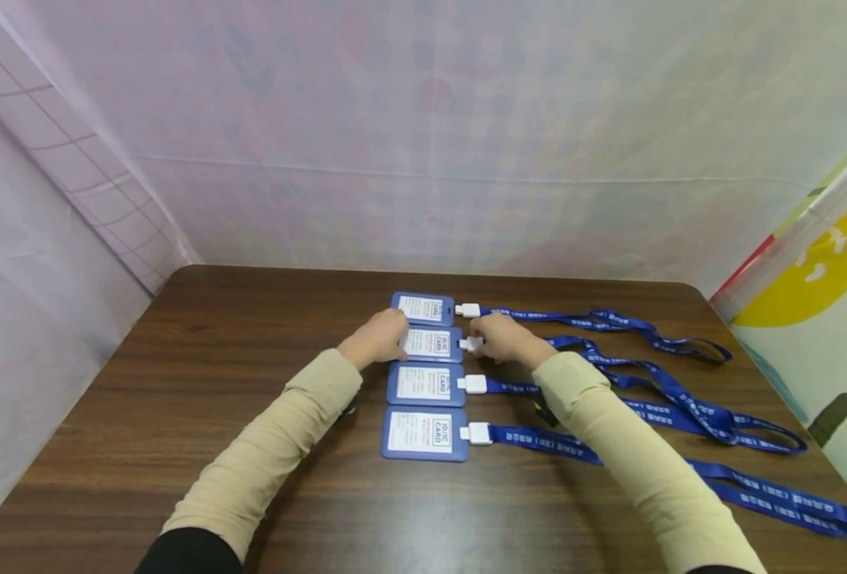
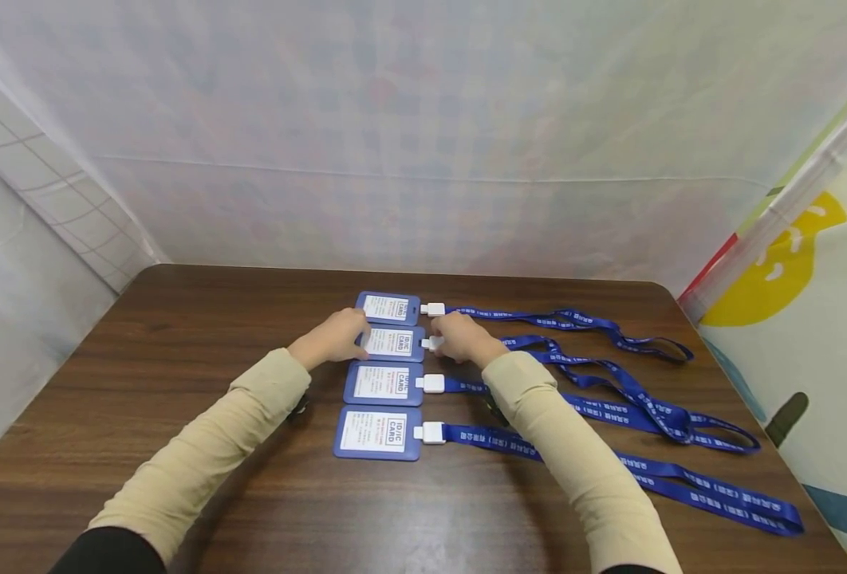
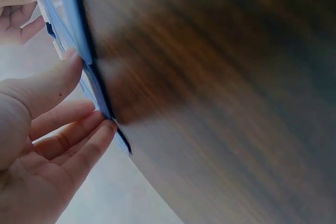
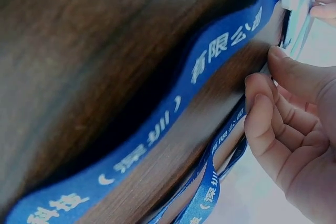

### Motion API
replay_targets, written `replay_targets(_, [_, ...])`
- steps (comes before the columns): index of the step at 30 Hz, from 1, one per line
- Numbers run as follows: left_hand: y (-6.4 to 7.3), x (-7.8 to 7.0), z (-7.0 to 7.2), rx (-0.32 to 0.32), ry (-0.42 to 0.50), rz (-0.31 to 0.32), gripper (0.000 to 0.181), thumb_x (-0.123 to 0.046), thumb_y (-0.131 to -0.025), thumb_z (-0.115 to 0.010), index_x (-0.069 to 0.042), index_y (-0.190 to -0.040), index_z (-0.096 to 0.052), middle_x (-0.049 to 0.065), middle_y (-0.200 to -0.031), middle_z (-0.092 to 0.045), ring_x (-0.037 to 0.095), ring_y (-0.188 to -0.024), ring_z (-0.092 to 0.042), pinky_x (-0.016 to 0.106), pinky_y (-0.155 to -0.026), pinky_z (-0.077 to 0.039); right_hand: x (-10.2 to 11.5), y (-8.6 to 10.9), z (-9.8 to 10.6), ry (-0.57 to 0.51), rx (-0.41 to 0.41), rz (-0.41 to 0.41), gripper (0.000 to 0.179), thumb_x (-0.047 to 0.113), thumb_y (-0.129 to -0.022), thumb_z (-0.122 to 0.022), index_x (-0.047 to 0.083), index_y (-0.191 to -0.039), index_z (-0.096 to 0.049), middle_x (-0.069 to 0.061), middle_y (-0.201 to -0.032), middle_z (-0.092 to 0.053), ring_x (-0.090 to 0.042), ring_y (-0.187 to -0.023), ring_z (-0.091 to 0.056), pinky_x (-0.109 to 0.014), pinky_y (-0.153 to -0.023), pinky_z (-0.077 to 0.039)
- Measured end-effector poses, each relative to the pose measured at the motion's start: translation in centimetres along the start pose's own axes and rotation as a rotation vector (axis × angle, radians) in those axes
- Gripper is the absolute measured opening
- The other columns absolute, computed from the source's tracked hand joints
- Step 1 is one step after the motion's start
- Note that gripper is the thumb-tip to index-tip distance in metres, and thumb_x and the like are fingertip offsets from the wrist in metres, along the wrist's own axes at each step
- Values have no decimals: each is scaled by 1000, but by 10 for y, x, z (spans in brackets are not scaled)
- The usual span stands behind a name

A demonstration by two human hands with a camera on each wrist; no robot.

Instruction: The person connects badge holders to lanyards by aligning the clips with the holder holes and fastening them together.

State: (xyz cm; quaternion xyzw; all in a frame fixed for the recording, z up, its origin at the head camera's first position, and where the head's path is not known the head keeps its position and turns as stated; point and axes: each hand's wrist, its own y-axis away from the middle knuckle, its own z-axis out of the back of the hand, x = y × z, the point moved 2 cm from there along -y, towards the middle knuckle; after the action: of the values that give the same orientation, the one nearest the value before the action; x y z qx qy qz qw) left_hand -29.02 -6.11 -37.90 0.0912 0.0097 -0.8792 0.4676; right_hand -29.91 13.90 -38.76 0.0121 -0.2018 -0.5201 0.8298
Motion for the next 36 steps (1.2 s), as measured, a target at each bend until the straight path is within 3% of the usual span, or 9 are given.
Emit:
replay_targets(7, [-2, -1, 3, -13, 6, -15, 27, -17, -70, -78, 0, -69, -58, 7, -70, -51, 20, -70, -48, 34, -67, -44, 5, 0, 1, 29, -1, 17, 14, 11, -82, -67, 4, -92, -60, -6, -80, -58, -14, -55, -55, -23, -48, -46])
replay_targets(15, [-3, -3, 3, -3, -37, 4, 27, -17, -70, -78, 1, -72, -58, 9, -74, -55, 23, -75, -53, 35, -73, -46, 6, -1, 1, 55, -22, 26, 15, 12, -81, -68, 5, -91, -61, -5, -79, -59, -15, -60, -55, -24, -52, -46])
replay_targets(19, [-1, -2, 2, 1, -13, 16, 26, -17, -70, -78, 0, -70, -58, 8, -72, -53, 22, -72, -52, 35, -71, -46, 1, -2, -2, 54, -47, 60, 17, 13, -80, -69, 4, -93, -61, -5, -80, -59, -15, -63, -55, -25, -55, -46])
replay_targets(25, [1, 0, -1, -1, 64, 23, 27, -15, -70, -78, -2, -63, -55, 6, -68, -49, 19, -67, -46, 33, -65, -44, -7, 0, -6, 0, -40, 67, 22, 16, -81, -69, 4, -96, -59, -7, -82, -59, -12, -54, -55, -23, -51, -47])
replay_targets(32, [3, 0, -1, -9, -34, -45, 26, -18, -72, -76, 0, -69, -57, 11, -78, -54, 24, -74, -54, 36, -73, -47, -7, 4, -3, -60, -5, 51, 25, 12, -83, -66, 0, -103, -60, -9, -84, -60, -11, -52, -56, -23, -51, -47])
replay_targets(36, [5, 4, 3, -20, -18, -59, 24, -18, -73, -74, -2, -65, -58, 8, -73, -54, 22, -71, -52, 36, -71, -45, -5, 7, 1, -57, -11, 81, 27, 10, -84, -63, -3, -108, -59, -8, -83, -62, -11, -50, -56, -23, -51, -47])
